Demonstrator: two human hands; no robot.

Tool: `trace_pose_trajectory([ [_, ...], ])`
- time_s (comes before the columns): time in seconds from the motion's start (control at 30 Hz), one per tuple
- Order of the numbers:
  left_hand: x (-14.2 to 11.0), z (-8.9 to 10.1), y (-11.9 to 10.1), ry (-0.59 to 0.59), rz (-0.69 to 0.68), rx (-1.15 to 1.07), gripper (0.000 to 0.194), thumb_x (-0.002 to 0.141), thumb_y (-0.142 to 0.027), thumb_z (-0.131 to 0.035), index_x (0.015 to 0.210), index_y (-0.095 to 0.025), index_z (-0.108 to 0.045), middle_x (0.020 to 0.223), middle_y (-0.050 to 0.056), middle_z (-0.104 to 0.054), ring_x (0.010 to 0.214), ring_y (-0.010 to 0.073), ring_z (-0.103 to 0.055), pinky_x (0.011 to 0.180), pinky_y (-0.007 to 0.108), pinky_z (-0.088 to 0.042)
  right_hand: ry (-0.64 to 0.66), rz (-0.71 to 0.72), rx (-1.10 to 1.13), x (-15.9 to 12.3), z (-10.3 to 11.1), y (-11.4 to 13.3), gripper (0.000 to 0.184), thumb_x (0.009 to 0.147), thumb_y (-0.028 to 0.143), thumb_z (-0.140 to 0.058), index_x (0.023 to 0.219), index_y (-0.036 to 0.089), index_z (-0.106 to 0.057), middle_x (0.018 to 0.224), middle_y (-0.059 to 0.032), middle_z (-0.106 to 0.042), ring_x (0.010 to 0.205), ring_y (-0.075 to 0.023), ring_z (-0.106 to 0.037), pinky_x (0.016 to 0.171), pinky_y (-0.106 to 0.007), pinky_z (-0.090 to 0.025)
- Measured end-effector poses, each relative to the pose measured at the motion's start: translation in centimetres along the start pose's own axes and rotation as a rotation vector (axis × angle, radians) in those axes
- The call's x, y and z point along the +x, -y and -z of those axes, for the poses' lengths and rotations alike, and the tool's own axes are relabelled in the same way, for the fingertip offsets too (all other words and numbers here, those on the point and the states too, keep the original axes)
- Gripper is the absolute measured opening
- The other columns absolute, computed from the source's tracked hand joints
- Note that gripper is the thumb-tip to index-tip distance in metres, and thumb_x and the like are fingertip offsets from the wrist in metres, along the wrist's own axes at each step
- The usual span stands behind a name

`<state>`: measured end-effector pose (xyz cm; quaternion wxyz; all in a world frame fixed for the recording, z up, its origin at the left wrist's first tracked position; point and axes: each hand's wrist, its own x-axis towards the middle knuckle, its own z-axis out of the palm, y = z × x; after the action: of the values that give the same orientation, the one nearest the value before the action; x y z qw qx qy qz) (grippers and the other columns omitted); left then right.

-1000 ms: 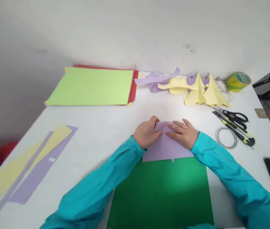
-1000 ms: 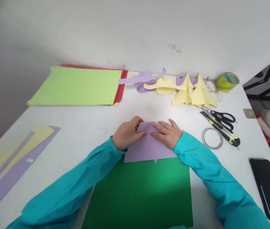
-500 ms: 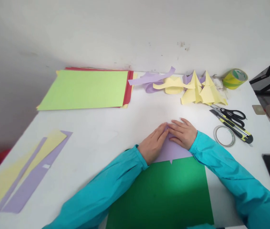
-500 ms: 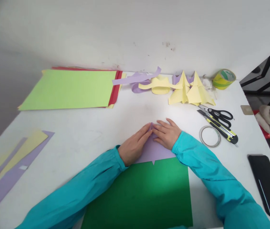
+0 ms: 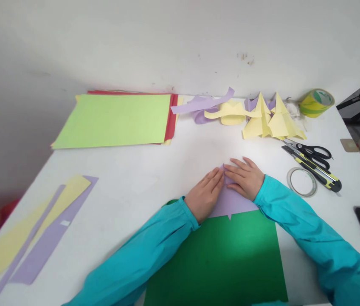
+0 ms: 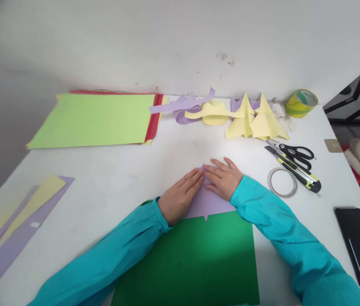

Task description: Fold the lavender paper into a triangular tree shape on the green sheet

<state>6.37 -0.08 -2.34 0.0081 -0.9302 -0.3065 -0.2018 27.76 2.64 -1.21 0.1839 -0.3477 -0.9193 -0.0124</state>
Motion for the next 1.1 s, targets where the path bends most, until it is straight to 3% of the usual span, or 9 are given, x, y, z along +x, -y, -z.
trace_pose_trajectory([
  [0.3,0.0,-0.2,-0.1,-0.025,0.001,0.003,0.038,0.095,-0.006,-0.028,0.129,0.001,-0.046,0.131,0.027,-0.052,0.140,0.0306,-0.022,0.103,0.047,-0.046,0.048,-0.043,0.048,-0.1,-0.7,-0.1,0.036,0.090,0.040,-0.052,0.118,0.019,-0.062,0.126,-0.0095,-0.062,0.127,-0.0265,-0.047,0.108,-0.051,-0.029],
  [0.5,0.0,0.3,-0.1,-0.085,0.022,-0.060,0.041,0.093,-0.004,-0.031,0.132,-0.002,-0.044,0.129,0.024,-0.054,0.134,0.0288,-0.039,0.101,0.045,-0.048,0.028,-0.034,0.055,-0.2,-0.2,-0.2,0.036,0.092,0.041,-0.049,0.117,0.019,-0.063,0.127,-0.0085,-0.062,0.126,-0.0274,-0.048,0.107,-0.051,-0.028],
  [0.6,-0.1,1.1,0.8,-0.176,0.161,-0.141,0.039,0.092,-0.008,-0.039,0.130,-0.009,-0.048,0.125,0.018,-0.059,0.123,0.0243,-0.052,0.099,0.041,-0.051,0.060,-0.025,0.062,-0.2,0.2,-0.3,0.038,0.092,0.042,-0.049,0.119,0.020,-0.062,0.128,-0.0091,-0.060,0.127,-0.0273,-0.046,0.107,-0.051,-0.027],
  [0.73,-0.2,2.1,2.9,-0.304,0.404,-0.146,0.032,0.089,-0.018,-0.050,0.119,-0.014,-0.058,0.101,0.010,-0.070,0.100,0.0231,-0.062,0.087,0.041,-0.056,0.056,-0.017,0.082,-0.3,0.4,-0.4,0.041,0.091,0.045,-0.048,0.118,0.018,-0.062,0.127,-0.0107,-0.061,0.128,-0.0276,-0.046,0.107,-0.052,-0.028],
  [0.87,-0.2,2.3,3.9,-0.336,0.460,-0.165,0.028,0.087,-0.020,-0.053,0.113,-0.015,-0.062,0.098,0.008,-0.071,0.094,0.0219,-0.062,0.085,0.039,-0.055,0.017,-0.025,0.095,-0.4,0.0,-0.4,0.040,0.091,0.046,-0.048,0.116,0.018,-0.063,0.126,-0.0102,-0.062,0.126,-0.0271,-0.047,0.107,-0.051,-0.028],
  [1.1,-0.3,2.0,3.9,-0.345,0.498,-0.270,0.029,0.085,-0.024,-0.058,0.112,-0.016,-0.064,0.092,0.007,-0.072,0.088,0.0201,-0.064,0.083,0.037,-0.054,-0.026,-0.018,0.091,-0.5,-0.4,-0.5,0.039,0.091,0.045,-0.048,0.115,0.019,-0.063,0.125,-0.0090,-0.063,0.126,-0.0272,-0.047,0.108,-0.051,-0.025],
])
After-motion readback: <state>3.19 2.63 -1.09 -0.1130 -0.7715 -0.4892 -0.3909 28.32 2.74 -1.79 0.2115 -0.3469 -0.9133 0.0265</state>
